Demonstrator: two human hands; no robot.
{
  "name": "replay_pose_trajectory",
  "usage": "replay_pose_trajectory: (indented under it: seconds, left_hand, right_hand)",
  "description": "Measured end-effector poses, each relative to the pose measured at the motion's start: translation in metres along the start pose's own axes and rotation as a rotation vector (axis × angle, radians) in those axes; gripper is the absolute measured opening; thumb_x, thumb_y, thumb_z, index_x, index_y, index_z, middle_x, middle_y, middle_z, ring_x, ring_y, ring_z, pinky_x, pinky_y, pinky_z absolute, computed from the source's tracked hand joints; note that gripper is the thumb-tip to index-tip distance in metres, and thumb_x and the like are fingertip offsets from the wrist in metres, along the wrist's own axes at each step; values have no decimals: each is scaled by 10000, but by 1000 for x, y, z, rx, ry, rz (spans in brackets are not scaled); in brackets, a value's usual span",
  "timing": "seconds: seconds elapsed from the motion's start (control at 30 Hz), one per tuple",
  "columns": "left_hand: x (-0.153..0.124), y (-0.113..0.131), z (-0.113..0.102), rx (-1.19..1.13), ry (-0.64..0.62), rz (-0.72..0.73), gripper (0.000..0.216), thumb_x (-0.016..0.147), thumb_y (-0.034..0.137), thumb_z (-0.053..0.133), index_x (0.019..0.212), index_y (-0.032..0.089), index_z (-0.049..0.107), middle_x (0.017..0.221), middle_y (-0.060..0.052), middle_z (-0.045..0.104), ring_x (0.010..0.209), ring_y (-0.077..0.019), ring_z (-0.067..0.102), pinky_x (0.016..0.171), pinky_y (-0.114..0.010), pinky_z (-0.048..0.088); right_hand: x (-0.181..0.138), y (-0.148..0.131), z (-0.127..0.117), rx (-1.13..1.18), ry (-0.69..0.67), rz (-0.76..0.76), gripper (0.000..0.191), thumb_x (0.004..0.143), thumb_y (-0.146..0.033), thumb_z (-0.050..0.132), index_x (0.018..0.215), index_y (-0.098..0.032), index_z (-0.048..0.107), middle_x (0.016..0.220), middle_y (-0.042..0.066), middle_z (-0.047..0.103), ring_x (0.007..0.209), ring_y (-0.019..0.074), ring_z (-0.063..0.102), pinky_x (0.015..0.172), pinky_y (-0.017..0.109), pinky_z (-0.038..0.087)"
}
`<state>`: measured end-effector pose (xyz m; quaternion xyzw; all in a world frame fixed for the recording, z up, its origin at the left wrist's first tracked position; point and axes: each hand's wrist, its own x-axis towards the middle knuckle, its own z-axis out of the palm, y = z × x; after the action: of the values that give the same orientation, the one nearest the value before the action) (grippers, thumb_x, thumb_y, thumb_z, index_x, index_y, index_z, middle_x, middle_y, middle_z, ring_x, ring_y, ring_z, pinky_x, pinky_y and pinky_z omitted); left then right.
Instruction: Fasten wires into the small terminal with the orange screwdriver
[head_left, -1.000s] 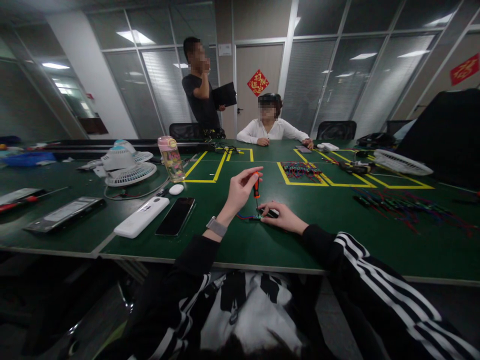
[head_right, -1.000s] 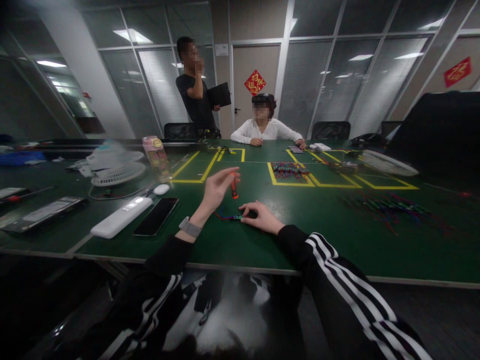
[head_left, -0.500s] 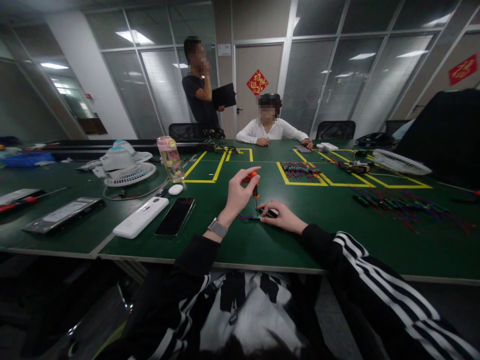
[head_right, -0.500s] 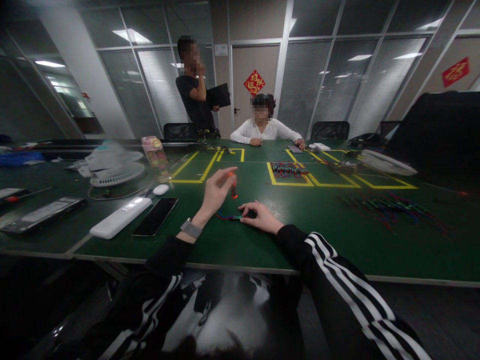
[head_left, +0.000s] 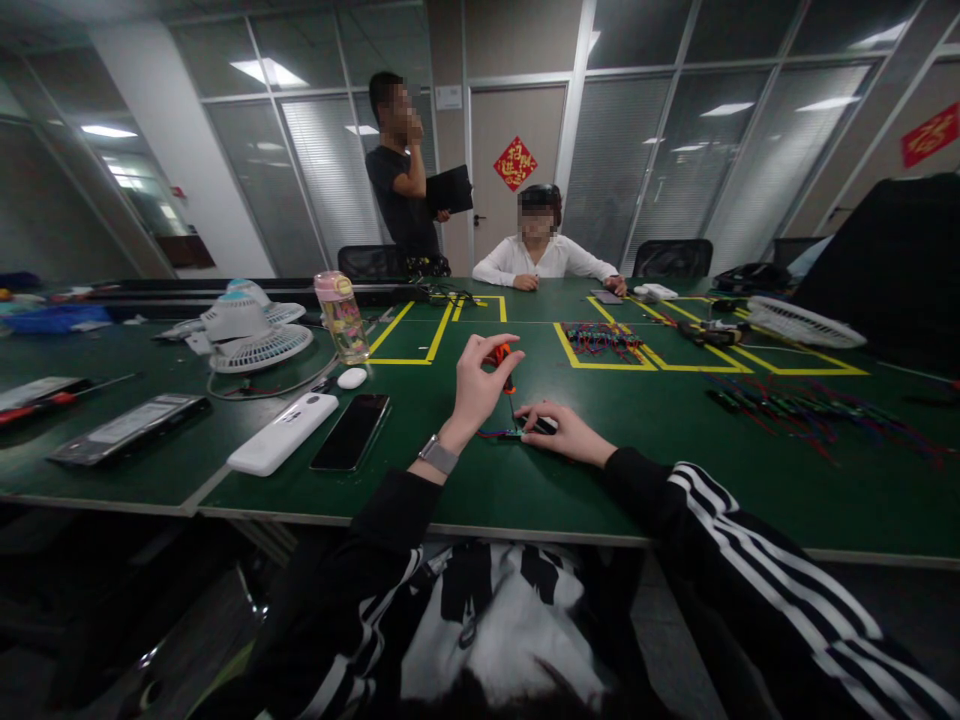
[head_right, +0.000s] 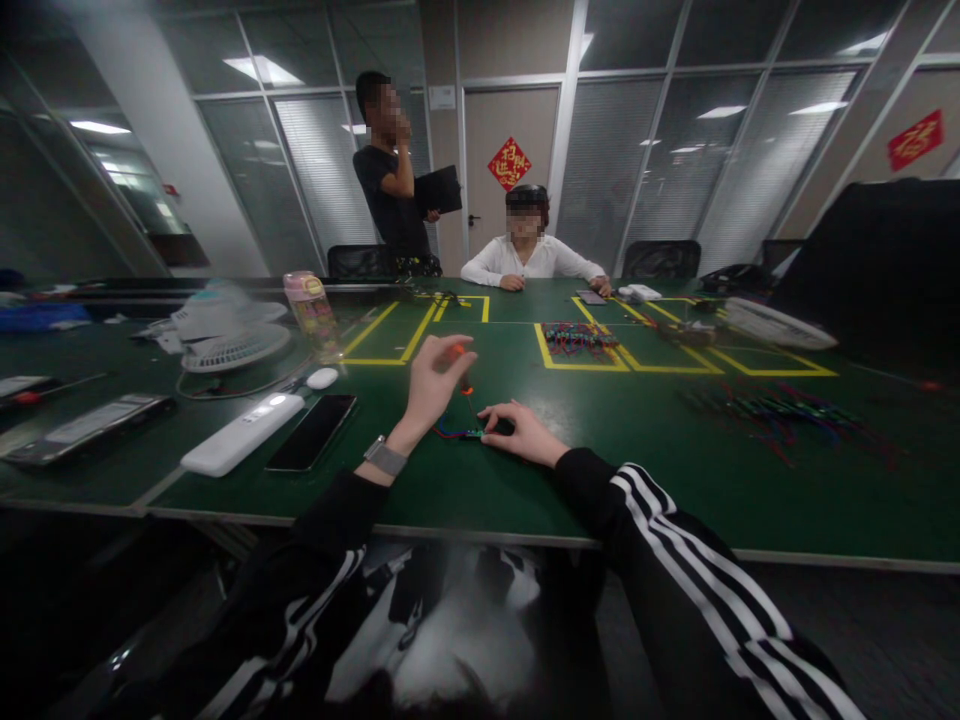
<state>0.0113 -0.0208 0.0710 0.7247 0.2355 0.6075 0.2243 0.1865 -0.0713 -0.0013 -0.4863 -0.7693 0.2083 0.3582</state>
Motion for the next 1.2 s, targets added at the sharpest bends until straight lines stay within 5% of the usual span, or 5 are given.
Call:
replay_pose_trajectory:
  seconds: [0.23, 0.53, 0.77, 0.93, 1.2]
  left_hand:
    - [0, -1, 2, -119, -162, -26, 317, 955, 253, 447, 1243, 235, 579, 1023, -48, 621, 816, -125, 619, 702, -232, 494]
    - [-5, 2, -3, 184, -27, 171, 214, 893, 320, 581, 1066, 222, 661, 924, -40, 590, 847, -159, 578, 803, -281, 471]
    - [1, -1, 1, -188, -110, -89, 293, 912, 218, 511, 1186, 193, 614, 1114, -81, 676, 867, -153, 672, 784, -274, 519]
    - [1, 1, -2, -43, 3, -37, 196, 818, 244, 665, 1004, 190, 692, 926, -37, 660, 813, -133, 619, 751, -235, 504]
    - [1, -3, 0, -228, -108, -127, 316, 922, 230, 496, 1218, 205, 603, 1105, -68, 686, 925, -149, 661, 837, -275, 512]
  right_hand:
    - [0, -1, -1, -7, 0, -9, 188, 747, -379, 689, 736, -210, 608, 1137, 94, 710, 1109, 283, 637, 1122, 607, 204]
    - [0, 0, 0, -12, -3, -12, 184, 754, -379, 683, 736, -211, 610, 1144, 89, 707, 1112, 284, 634, 1124, 592, 209]
    - [0, 0, 0, -7, -4, -10, 186, 751, -380, 685, 738, -210, 608, 1148, 94, 704, 1109, 287, 633, 1117, 582, 231]
    - [0, 2, 0, -11, -11, -5, 180, 750, -371, 687, 731, -214, 602, 1152, 92, 703, 1117, 288, 627, 1121, 582, 220]
    - [1, 1, 0, -20, -15, -2, 174, 753, -369, 687, 734, -215, 606, 1158, 92, 701, 1112, 290, 630, 1123, 592, 206]
